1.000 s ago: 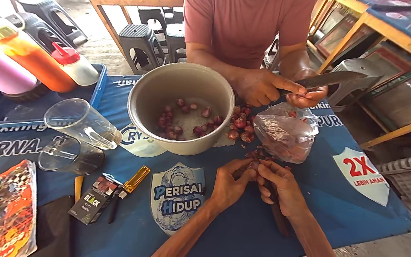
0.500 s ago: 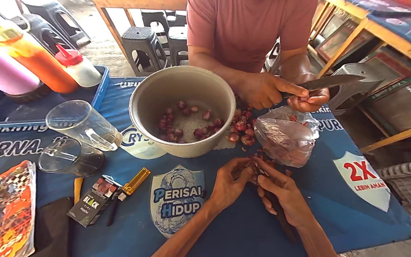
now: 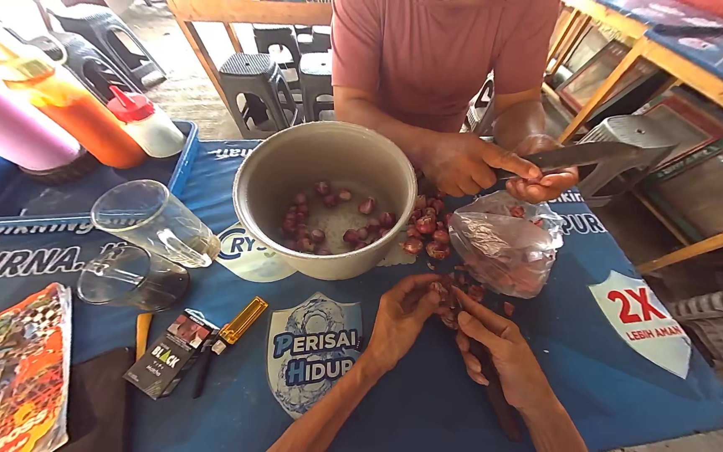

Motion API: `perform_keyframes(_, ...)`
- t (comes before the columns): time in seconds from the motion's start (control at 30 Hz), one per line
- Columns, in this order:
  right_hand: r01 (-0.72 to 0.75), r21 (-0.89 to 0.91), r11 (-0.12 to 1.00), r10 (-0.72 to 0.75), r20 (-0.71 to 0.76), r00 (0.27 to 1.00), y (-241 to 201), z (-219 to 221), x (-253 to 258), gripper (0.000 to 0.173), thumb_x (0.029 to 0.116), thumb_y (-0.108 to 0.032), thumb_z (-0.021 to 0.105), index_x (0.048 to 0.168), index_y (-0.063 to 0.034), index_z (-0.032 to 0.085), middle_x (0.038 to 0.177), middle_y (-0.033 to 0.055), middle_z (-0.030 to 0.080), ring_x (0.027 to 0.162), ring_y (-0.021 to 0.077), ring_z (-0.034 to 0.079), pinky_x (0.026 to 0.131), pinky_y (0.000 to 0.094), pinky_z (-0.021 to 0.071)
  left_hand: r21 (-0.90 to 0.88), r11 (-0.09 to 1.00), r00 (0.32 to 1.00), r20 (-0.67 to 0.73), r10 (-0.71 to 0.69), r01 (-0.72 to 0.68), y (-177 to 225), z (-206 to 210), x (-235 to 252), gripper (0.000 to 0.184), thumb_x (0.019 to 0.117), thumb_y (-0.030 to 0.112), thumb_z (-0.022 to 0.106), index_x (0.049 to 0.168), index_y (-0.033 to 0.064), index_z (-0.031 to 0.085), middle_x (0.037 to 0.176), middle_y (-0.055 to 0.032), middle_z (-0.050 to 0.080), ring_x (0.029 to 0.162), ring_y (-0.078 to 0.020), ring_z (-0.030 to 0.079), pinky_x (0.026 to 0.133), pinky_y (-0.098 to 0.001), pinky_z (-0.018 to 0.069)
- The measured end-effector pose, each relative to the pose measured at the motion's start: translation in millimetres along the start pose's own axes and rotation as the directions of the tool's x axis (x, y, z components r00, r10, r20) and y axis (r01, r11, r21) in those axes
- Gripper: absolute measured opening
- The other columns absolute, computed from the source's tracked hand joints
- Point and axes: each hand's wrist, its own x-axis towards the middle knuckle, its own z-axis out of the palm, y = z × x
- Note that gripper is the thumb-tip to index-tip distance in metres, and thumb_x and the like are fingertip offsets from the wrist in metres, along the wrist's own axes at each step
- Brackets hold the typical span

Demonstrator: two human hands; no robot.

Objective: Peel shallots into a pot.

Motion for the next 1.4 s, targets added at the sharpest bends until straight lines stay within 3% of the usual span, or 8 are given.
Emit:
perform_keyframes(0.23,0.059,0.001,0.998,-0.059,0.136,0.989,2,2,-5,0.062,0.1024,-0.013,0.05,0.161,-0.0109,0.031,0.079,0.0019,0.063,0.044,0.0062,0.052,0.035,0.0186,0.0451,-0.047,0.999,1.0,-0.004,-0.005,0.005,-2,-3,1,0.027,0.095,0.002,0.067,0.12,-0.0077,0.061,0.107,-0.0092,0.071,0.095,-0.0139,0.071,0.087,-0.0305,0.0603)
perform_keyframes(0.43,0.045,-0.007,0.999,-0.044,0.092,0.995,4,3,-2,0.053,0.1046,-0.016,0.045,0.157,-0.011,0.041,0.078,0.0016,0.062,0.042,0.0056,0.049,0.034,0.019,0.0438,-0.063,0.996,0.998,-0.024,0.06,-0.062,-6,0,-1,0.021,0.0874,-0.004,0.073,0.108,-0.0066,0.067,0.099,-0.0079,0.073,0.088,-0.0123,0.072,0.083,-0.0283,0.0609)
perform_keyframes(0.6,-0.082,0.246,0.966,0.048,0.142,0.989,3,-4,1,0.053,0.1059,-0.015,0.04,0.158,-0.0128,0.037,0.068,-0.0004,0.057,0.041,0.0037,0.049,0.034,0.0173,0.0421,-0.074,0.995,0.997,-0.007,0.071,-0.071,-7,-1,-1,0.022,0.0906,-0.003,0.07,0.112,-0.0073,0.066,0.103,-0.0084,0.073,0.092,-0.013,0.072,0.087,-0.0288,0.0603)
perform_keyframes(0.7,-0.12,0.33,0.936,0.042,0.235,0.971,2,-9,2,0.055,0.1063,-0.02,0.041,0.16,-0.0165,0.03,0.071,-0.0014,0.057,0.042,0.002,0.049,0.035,0.0152,0.0419,-0.084,0.995,0.999,-0.013,0.045,-0.046,-5,-2,-1,0.023,0.0914,-0.003,0.069,0.114,-0.0074,0.066,0.104,-0.009,0.073,0.093,-0.0134,0.072,0.088,-0.0298,0.0605)
perform_keyframes(0.87,-0.015,0.147,0.989,-0.024,0.259,0.966,3,-6,-3,0.062,0.1048,-0.021,0.047,0.163,-0.0184,0.026,0.078,-0.0014,0.06,0.044,0.0035,0.049,0.036,0.0165,0.0432,-0.084,0.996,0.999,-0.032,0.027,-0.029,-4,0,-1,0.023,0.0873,-0.005,0.072,0.11,-0.006,0.066,0.101,-0.0064,0.073,0.091,-0.0113,0.072,0.085,-0.0275,0.0604)
perform_keyframes(1.13,0.041,0.051,0.998,-0.047,0.132,0.99,4,-3,0,0.052,0.1049,-0.014,0.043,0.156,-0.0088,0.042,0.075,0.0,0.061,0.042,0.0046,0.049,0.035,0.0184,0.0437,-0.06,0.996,0.998,-0.025,0.061,-0.062,-6,2,-2,0.024,0.0849,-0.005,0.075,0.108,-0.0071,0.067,0.101,-0.0087,0.073,0.089,-0.0125,0.072,0.083,-0.0281,0.0612)
perform_keyframes(1.27,0.032,0.093,0.995,-0.048,0.175,0.983,3,-10,2,0.055,0.1054,-0.016,0.04,0.16,-0.0125,0.034,0.073,-0.0002,0.06,0.042,0.0045,0.048,0.035,0.0176,0.0423,-0.04,0.997,0.998,-0.014,0.065,-0.065,-5,2,-1,0.027,0.086,-0.003,0.075,0.112,-0.0076,0.066,0.104,-0.0087,0.073,0.092,-0.0123,0.072,0.086,-0.028,0.0606)
perform_keyframes(1.4,0.031,0.056,0.998,-0.044,0.242,0.969,4,-13,2,0.059,0.105,-0.019,0.045,0.162,-0.0163,0.031,0.075,-0.001,0.059,0.044,0.0045,0.049,0.036,0.0179,0.0436,-0.032,0.997,0.997,-0.021,0.068,-0.068,-5,1,0,0.028,0.0853,-0.003,0.076,0.112,-0.0072,0.066,0.102,-0.0076,0.073,0.089,-0.0115,0.071,0.084,-0.0272,0.0606)
